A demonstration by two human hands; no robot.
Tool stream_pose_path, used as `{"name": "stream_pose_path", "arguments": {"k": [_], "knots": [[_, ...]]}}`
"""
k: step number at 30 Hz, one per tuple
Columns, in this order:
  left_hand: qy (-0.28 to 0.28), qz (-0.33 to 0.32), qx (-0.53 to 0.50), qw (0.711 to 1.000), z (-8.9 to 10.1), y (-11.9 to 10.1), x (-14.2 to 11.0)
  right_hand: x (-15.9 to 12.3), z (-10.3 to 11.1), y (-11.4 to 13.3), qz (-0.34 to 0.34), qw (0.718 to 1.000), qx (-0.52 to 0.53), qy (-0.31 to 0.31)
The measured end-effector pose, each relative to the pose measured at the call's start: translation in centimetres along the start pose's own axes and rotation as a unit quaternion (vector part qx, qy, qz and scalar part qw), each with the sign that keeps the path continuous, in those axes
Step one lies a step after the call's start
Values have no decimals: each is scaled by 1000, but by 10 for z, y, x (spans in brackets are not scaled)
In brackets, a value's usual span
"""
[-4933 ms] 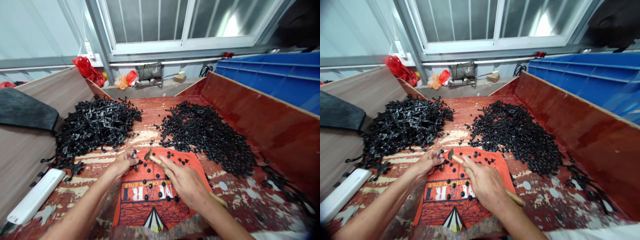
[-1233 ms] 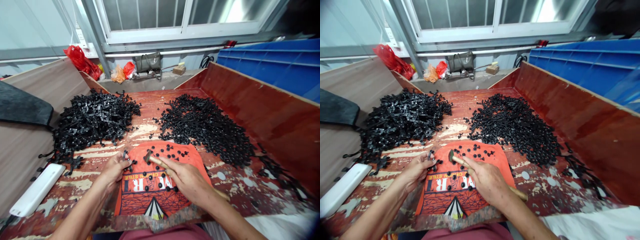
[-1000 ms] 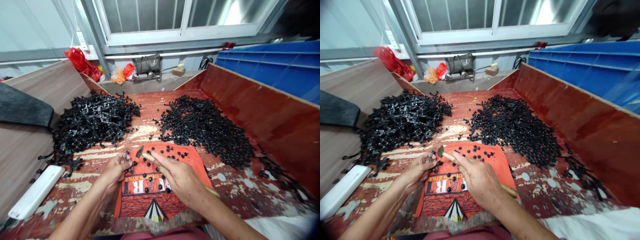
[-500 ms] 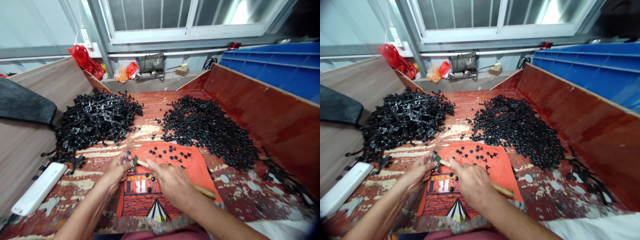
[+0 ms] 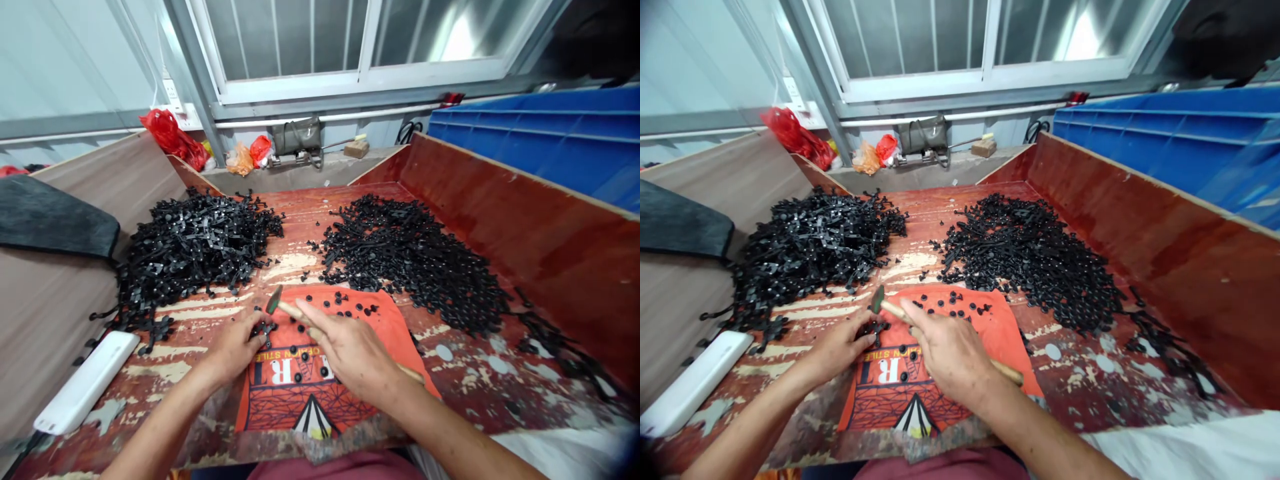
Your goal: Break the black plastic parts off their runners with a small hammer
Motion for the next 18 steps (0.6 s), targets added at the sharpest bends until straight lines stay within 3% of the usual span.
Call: {"name": "stream_pose_path", "arguments": {"k": [2,8,15,18], "knots": [[4,24,-49,998,-1,9,2,-1,3,4,8,1000,-2,-13],[42,56,-97,993,-12,25,5,6,-28,-2,-27,992,-98,76],[52,91,-110,988,-16,31,3,9,-26,-6,-37,995,-76,56],[21,85,-192,977,-15,21,3,6,-6,-11,-35,999,5,16]]}}
Point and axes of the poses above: each hand's wrist, its own x-axis towards the middle knuckle, its own z-axis out of the back of the hand, y = z × x, the point moved 10 cm from there along x, towards the middle knuckle, and after that the axes turned 6 degrees about y, right-handed, at the moved point
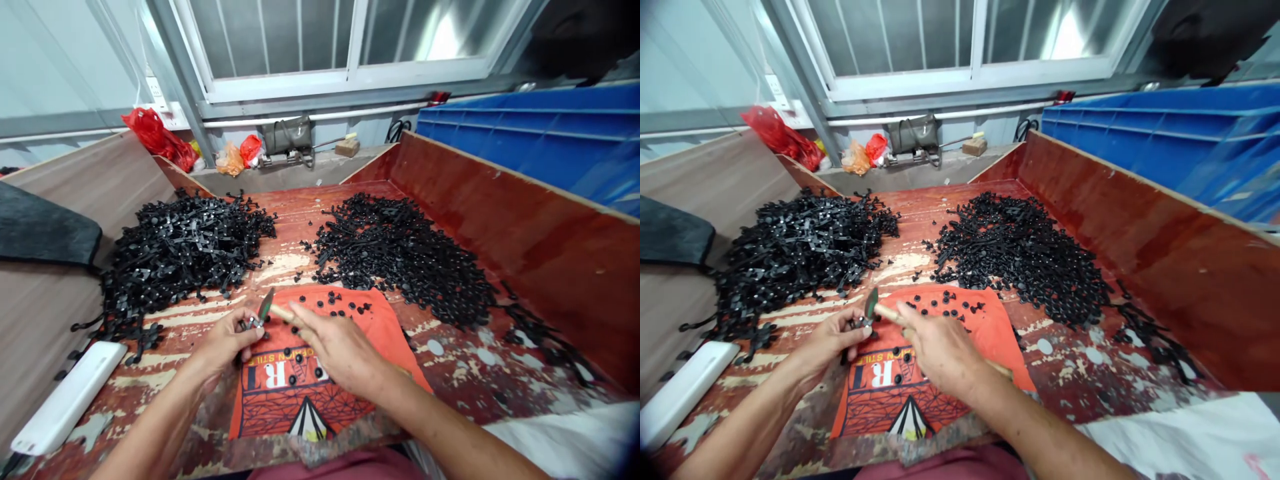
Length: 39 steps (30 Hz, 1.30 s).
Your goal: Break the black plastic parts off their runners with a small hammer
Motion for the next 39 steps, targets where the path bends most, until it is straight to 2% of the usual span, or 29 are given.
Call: {"name": "stream_pose_path", "arguments": {"k": [4,6,10,14,19,24,29,31,34,36,39], "knots": [[-6,0,-133,991,-16,-10,4,-15,34,-28,-44,995,49,-68],[-15,18,-163,986,-24,-9,8,-24,39,-40,-51,994,59,-77],[-50,42,-156,986,-27,-2,16,-37,24,-56,-54,994,80,-49],[-54,55,-154,985,-29,4,19,-44,13,-63,-61,993,92,-39],[-83,59,-131,986,-25,9,19,-44,11,-61,-61,994,80,-31],[-77,58,-115,989,-24,16,21,-42,12,-50,-53,996,66,-18],[-78,26,-97,992,-22,16,25,-37,29,-22,18,995,53,-82],[-79,25,-103,991,-21,17,26,-33,29,-16,25,994,26,-103],[-81,29,-114,990,-21,20,26,-22,10,-19,-2,997,-54,-51],[-81,28,-113,990,-20,21,26,-18,2,-21,-14,997,-72,-21],[-83,26,-116,989,-20,22,26,-18,12,-17,4,998,-34,-54]]}}
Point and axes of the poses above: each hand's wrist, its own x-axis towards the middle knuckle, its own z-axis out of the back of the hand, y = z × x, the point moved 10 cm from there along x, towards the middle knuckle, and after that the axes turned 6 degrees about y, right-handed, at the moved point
